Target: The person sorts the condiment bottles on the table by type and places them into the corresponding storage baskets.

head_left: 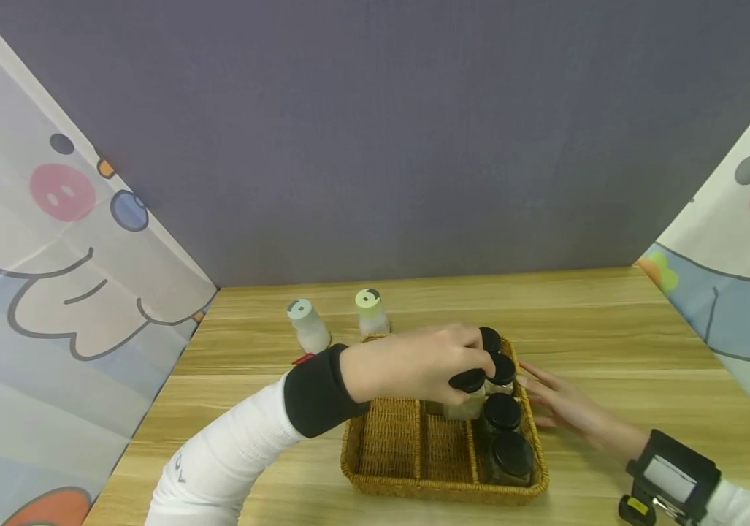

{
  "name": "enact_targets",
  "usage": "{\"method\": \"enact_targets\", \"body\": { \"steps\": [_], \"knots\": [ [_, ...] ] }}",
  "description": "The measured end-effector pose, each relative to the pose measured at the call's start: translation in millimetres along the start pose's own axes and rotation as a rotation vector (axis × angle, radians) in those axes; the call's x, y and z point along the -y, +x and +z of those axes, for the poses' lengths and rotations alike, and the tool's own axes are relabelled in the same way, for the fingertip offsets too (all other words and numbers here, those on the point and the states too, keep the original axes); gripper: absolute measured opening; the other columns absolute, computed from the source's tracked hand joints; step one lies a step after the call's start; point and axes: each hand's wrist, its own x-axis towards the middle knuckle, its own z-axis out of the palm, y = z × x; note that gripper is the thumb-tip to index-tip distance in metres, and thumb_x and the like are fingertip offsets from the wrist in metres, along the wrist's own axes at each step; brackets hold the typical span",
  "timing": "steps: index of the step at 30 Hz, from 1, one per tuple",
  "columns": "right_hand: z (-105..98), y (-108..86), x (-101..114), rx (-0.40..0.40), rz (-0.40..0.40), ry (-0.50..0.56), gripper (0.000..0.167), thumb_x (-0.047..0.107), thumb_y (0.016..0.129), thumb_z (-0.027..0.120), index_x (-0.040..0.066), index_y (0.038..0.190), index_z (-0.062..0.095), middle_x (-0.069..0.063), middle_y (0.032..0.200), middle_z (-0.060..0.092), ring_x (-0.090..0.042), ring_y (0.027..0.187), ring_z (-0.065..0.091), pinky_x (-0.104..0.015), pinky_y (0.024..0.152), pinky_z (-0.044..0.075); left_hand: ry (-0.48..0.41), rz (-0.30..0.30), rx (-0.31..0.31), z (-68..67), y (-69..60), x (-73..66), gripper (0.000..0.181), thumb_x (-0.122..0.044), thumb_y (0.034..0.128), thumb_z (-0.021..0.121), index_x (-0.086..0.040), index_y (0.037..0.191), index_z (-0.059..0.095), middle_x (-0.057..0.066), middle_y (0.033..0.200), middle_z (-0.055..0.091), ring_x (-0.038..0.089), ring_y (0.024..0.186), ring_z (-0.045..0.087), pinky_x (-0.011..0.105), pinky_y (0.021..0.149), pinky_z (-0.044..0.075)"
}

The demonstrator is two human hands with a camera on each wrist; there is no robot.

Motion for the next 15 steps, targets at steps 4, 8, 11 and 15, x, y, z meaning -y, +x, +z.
{"method": "enact_targets", "body": {
  "steps": [4, 8, 11, 15],
  "knots": [
    [0, 0.3, 0, 0.004, 0.000, 0.005, 0.065, 0.030, 0.096, 0.037, 0.005, 0.142, -0.001, -0.034, 0.139, 0.008, -0.034, 0.116, 0.041, -0.044, 0.084, 0.047, 0.048, 0.007, 0.035, 0.6, 0.4, -4.6, 0.024, -0.019, 0.0827, 0.062, -0.014, 0.106, 0.059, 0.000, 0.089, 0.049, 0.010, 0.075, 0.044, 0.011, 0.065, 0.037],
    [0, 0.3, 1, -0.005, 0.009, -0.006, 0.065, 0.031, 0.095, 0.037, 0.005, 0.142, -0.001, -0.034, 0.139, 0.006, -0.039, 0.119, 0.036, -0.044, 0.084, 0.047, 0.116, 0.008, 0.064, 2.3, -0.1, -9.5, 0.025, -0.023, 0.0839, 0.060, -0.016, 0.108, 0.059, -0.002, 0.090, 0.050, 0.008, 0.076, 0.044, 0.012, 0.068, 0.037],
    [0, -0.2, 2, -0.015, 0.018, -0.008, 0.065, 0.031, 0.095, 0.038, 0.006, 0.142, 0.000, -0.034, 0.140, 0.003, -0.044, 0.120, 0.031, -0.045, 0.084, 0.047, 0.137, 0.005, 0.079, 5.0, -0.8, -12.5, 0.027, -0.024, 0.0834, 0.061, -0.016, 0.109, 0.059, -0.002, 0.090, 0.050, 0.008, 0.076, 0.045, 0.011, 0.067, 0.037],
    [1, -0.3, 2, -0.026, 0.021, -0.008, 0.066, 0.031, 0.095, 0.039, 0.006, 0.142, 0.001, -0.033, 0.140, 0.005, -0.043, 0.121, 0.031, -0.045, 0.084, 0.047, 0.157, 0.009, 0.080, 9.4, -2.0, -14.6, 0.029, -0.025, 0.0826, 0.062, -0.016, 0.109, 0.059, -0.002, 0.091, 0.050, 0.008, 0.077, 0.045, 0.010, 0.066, 0.037]
  ]
}}
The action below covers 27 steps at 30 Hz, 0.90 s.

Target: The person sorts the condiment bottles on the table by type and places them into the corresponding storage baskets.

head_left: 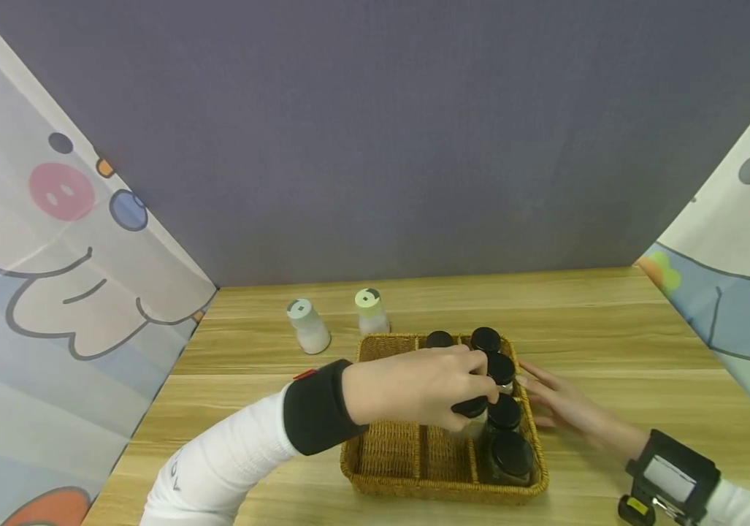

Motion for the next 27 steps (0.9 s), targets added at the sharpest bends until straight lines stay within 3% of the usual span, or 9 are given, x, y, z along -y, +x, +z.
{"method": "enact_targets", "body": {
  "steps": [8, 14, 20, 27],
  "knots": [
    [0, 0.3, -1, 0.014, -0.022, 0.014, 0.066, 0.030, 0.095, 0.039, 0.004, 0.142, -0.001, -0.036, 0.138, 0.009, -0.036, 0.117, 0.040, -0.045, 0.084, 0.046, 0.025, 0.018, 0.003, 8.7, -2.3, -2.5, 0.026, -0.025, 0.0835, 0.061, -0.016, 0.108, 0.059, 0.001, 0.099, 0.053, 0.011, 0.087, 0.052, 0.010, 0.074, 0.040],
    [1, 0.9, -1, -0.002, -0.015, 0.009, 0.067, 0.030, 0.095, 0.040, 0.004, 0.142, 0.000, -0.035, 0.138, 0.005, -0.044, 0.119, 0.033, -0.046, 0.083, 0.046, 0.050, 0.039, -0.034, 18.0, -5.6, -4.3, 0.022, -0.024, 0.0832, 0.061, -0.016, 0.104, 0.057, 0.001, 0.093, 0.051, 0.009, 0.076, 0.046, 0.011, 0.066, 0.037],
    [1, 0.2, -1, -0.002, -0.018, 0.010, 0.066, 0.029, 0.095, 0.040, 0.004, 0.142, 0.000, -0.035, 0.138, 0.005, -0.044, 0.119, 0.033, -0.045, 0.084, 0.046, 0.051, 0.074, -0.096, 29.9, -6.5, -5.9, 0.021, -0.022, 0.0818, 0.062, -0.014, 0.100, 0.056, 0.002, 0.091, 0.050, 0.009, 0.071, 0.043, 0.011, 0.062, 0.035],
    [1, 0.8, -3, -0.021, -0.011, 0.014, 0.067, 0.029, 0.094, 0.041, 0.005, 0.142, 0.002, -0.034, 0.139, 0.005, -0.045, 0.120, 0.031, -0.045, 0.084, 0.047, 0.050, 0.076, -0.114, 40.9, -7.0, -7.0, 0.024, -0.024, 0.0793, 0.065, -0.014, 0.099, 0.056, 0.001, 0.085, 0.046, 0.008, 0.067, 0.036, 0.012, 0.060, 0.032]
  ]
}}
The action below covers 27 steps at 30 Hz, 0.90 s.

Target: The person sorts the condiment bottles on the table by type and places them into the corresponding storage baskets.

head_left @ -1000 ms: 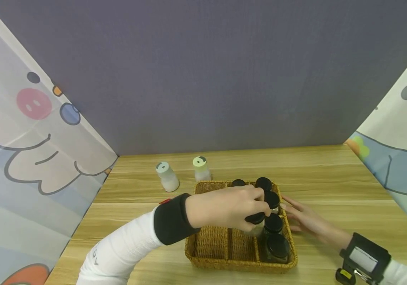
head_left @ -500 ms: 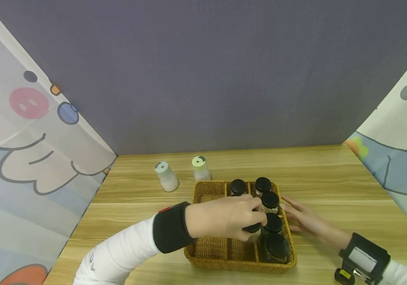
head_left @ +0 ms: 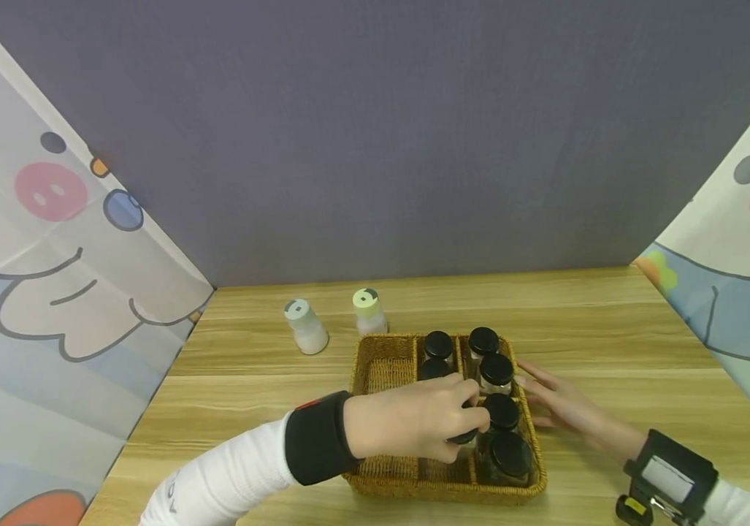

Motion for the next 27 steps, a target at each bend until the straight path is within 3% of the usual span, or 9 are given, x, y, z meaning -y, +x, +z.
{"method": "enact_targets", "body": {
  "steps": [7, 15, 27],
  "knots": [
    [0, 0.5, -1, 0.017, -0.011, -0.001, 0.067, 0.029, 0.095, 0.040, 0.003, 0.141, -0.001, -0.036, 0.138, 0.005, -0.046, 0.119, 0.032, -0.046, 0.084, 0.046, 0.018, -0.031, 0.024, 3.7, -1.4, -1.1, 0.023, -0.025, 0.0783, 0.065, -0.015, 0.098, 0.056, 0.000, 0.085, 0.043, 0.009, 0.070, 0.035, 0.014, 0.062, 0.031],
    [-1, -0.3, -1, 0.030, -0.014, -0.001, 0.067, 0.029, 0.095, 0.039, 0.003, 0.141, -0.001, -0.036, 0.138, 0.004, -0.046, 0.119, 0.030, -0.046, 0.084, 0.046, -0.059, -0.085, 0.110, 6.5, -1.2, -2.4, 0.027, -0.026, 0.0771, 0.068, -0.017, 0.100, 0.056, -0.002, 0.088, 0.040, 0.008, 0.076, 0.034, 0.014, 0.064, 0.029],
    [0, 0.0, 0, 0.019, -0.012, 0.011, 0.066, 0.028, 0.095, 0.040, 0.004, 0.142, 0.000, -0.035, 0.139, 0.004, -0.045, 0.120, 0.031, -0.045, 0.085, 0.046, -0.037, -0.115, 0.164, 16.6, 1.0, -0.8, 0.029, -0.029, 0.0766, 0.068, -0.020, 0.100, 0.054, -0.001, 0.100, 0.046, 0.008, 0.081, 0.038, 0.015, 0.068, 0.034]
  ]
}}
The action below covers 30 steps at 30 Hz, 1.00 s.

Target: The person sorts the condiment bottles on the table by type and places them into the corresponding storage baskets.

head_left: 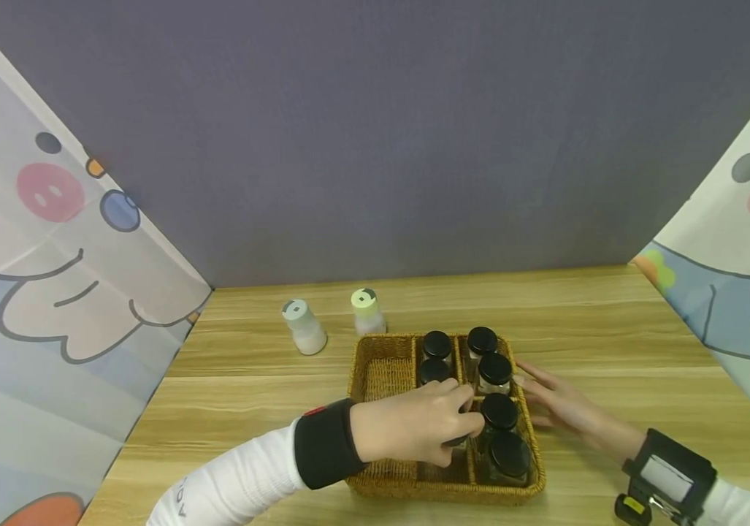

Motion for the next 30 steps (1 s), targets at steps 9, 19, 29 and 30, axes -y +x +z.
{"method": "enact_targets", "body": {
  "steps": [9, 19, 29, 30],
  "knots": [
    [-1, 0.8, 0, 0.010, -0.003, -0.007, 0.066, 0.028, 0.095, 0.039, 0.003, 0.141, -0.001, -0.036, 0.138, 0.005, -0.044, 0.119, 0.033, -0.045, 0.085, 0.046, 0.035, -0.019, 0.001, 7.8, 3.8, 2.8, 0.032, -0.031, 0.0746, 0.070, -0.020, 0.100, 0.054, 0.000, 0.102, 0.047, 0.008, 0.080, 0.041, 0.015, 0.067, 0.037],
    [0, 0.3, 1, 0.000, 0.001, -0.013, 0.068, 0.030, 0.095, 0.040, 0.003, 0.141, -0.001, -0.036, 0.138, 0.005, -0.046, 0.119, 0.032, -0.046, 0.084, 0.046, 0.037, -0.041, 0.060, 18.3, 8.0, 7.3, 0.033, -0.031, 0.0768, 0.068, -0.020, 0.104, 0.052, 0.003, 0.110, 0.047, 0.011, 0.086, 0.044, 0.017, 0.076, 0.041],
    [-1, 0.6, -1, 0.002, -0.003, -0.017, 0.068, 0.030, 0.094, 0.040, 0.003, 0.141, 0.000, -0.036, 0.138, 0.008, -0.043, 0.118, 0.035, -0.047, 0.084, 0.046, 0.005, -0.068, 0.111, 22.4, 10.7, 8.0, 0.040, -0.034, 0.0766, 0.068, -0.020, 0.110, 0.051, 0.007, 0.122, 0.044, 0.015, 0.103, 0.048, 0.019, 0.086, 0.041],
    [-1, 0.5, -1, 0.004, -0.004, -0.019, 0.068, 0.030, 0.095, 0.040, 0.003, 0.141, 0.000, -0.036, 0.138, 0.008, -0.043, 0.118, 0.035, -0.047, 0.084, 0.046, 0.003, -0.072, 0.116, 23.1, 11.0, 8.2, 0.040, -0.033, 0.0765, 0.068, -0.021, 0.110, 0.051, 0.007, 0.122, 0.044, 0.015, 0.103, 0.048, 0.019, 0.086, 0.041]
  ]
}}
